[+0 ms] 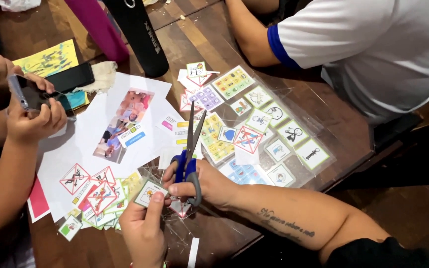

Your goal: The person uses scissors to cut small printed paper cards with symbols and text from a sheet. They trim the edges of each card and place the finished pieces on the table. A child sits nearby and occasionally uses a phone.

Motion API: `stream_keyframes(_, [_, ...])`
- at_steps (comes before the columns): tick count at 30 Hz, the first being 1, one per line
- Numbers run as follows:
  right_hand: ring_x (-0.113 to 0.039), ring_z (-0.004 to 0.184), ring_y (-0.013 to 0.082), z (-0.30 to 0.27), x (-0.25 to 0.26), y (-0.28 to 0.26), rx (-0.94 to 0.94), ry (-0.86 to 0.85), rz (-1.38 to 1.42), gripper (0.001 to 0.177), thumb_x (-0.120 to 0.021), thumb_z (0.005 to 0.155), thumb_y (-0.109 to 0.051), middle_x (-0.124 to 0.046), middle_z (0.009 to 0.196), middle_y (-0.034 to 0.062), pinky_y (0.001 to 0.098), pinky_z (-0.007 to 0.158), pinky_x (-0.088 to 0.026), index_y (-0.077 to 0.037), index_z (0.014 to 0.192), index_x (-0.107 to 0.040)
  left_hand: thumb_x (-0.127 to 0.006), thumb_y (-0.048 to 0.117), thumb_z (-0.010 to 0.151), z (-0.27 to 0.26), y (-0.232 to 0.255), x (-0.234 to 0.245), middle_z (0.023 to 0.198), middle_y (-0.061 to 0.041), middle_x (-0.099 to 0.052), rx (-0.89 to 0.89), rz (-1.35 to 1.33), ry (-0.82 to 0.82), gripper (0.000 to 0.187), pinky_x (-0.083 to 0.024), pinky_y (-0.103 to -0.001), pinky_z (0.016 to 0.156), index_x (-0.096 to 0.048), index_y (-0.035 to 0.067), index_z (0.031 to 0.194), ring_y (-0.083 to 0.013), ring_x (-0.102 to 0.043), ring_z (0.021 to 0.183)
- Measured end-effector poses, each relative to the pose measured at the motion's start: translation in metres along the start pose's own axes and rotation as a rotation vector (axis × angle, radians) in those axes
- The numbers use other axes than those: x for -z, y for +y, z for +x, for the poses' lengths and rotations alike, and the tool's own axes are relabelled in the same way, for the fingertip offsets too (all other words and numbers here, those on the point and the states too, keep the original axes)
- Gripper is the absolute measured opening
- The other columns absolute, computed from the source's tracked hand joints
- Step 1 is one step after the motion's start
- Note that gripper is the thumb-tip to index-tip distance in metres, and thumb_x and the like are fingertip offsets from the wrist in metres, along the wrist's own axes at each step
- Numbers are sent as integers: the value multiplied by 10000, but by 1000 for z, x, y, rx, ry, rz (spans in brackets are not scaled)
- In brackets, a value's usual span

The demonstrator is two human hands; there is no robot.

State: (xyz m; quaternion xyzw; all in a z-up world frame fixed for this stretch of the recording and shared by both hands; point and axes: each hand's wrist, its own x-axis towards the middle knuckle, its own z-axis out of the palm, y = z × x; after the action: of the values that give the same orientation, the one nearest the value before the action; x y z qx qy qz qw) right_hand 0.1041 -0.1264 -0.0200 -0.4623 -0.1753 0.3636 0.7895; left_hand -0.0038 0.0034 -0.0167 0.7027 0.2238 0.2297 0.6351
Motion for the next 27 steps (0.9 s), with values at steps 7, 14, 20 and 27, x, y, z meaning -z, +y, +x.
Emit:
stream_keyframes(7, [-641, 737, 111, 1, -1, 0, 2, -6, 19, 298, -813, 821, -219, -695, 872, 49, 213, 684, -524, -59, 1043, -695, -668, 194, 920, 0, -1, 3, 794, -90, -774, -13, 42, -46, 238, -541, -309, 703, -787, -5, 869, -174, -696, 739])
stream_keyframes(14, [-631, 707, 110, 1, -1, -6, -14, -10, 31, 289, -813, 827, -225, -682, 852, 35, 215, 646, -521, -61, 1032, -693, -672, 201, 914, -1, -2, 2, 806, -69, -785, -47, 72, -103, 230, -545, -311, 739, -793, 12, 862, -162, -699, 766])
stream_keyframes(20, [-633, 751, 123, 2, 2, -6, -18, -60, 19, 293, -796, 847, -241, -665, 902, 24, 234, 661, -529, -75, 1059, -683, -667, 202, 919, -2, -1, 2, 849, -63, -788, -99, 80, -142, 223, -554, -317, 778, -788, 19, 876, -163, -705, 820])
stream_keyframes(27, [-634, 762, 133, 3, 3, -5, -58, -65, 33, 299, -804, 833, -256, -657, 921, 39, 239, 655, -534, -85, 1048, -685, -652, 223, 909, -4, 9, -2, 950, -93, -817, -82, 109, -136, 269, -581, -327, 801, -808, 19, 988, -185, -750, 887])
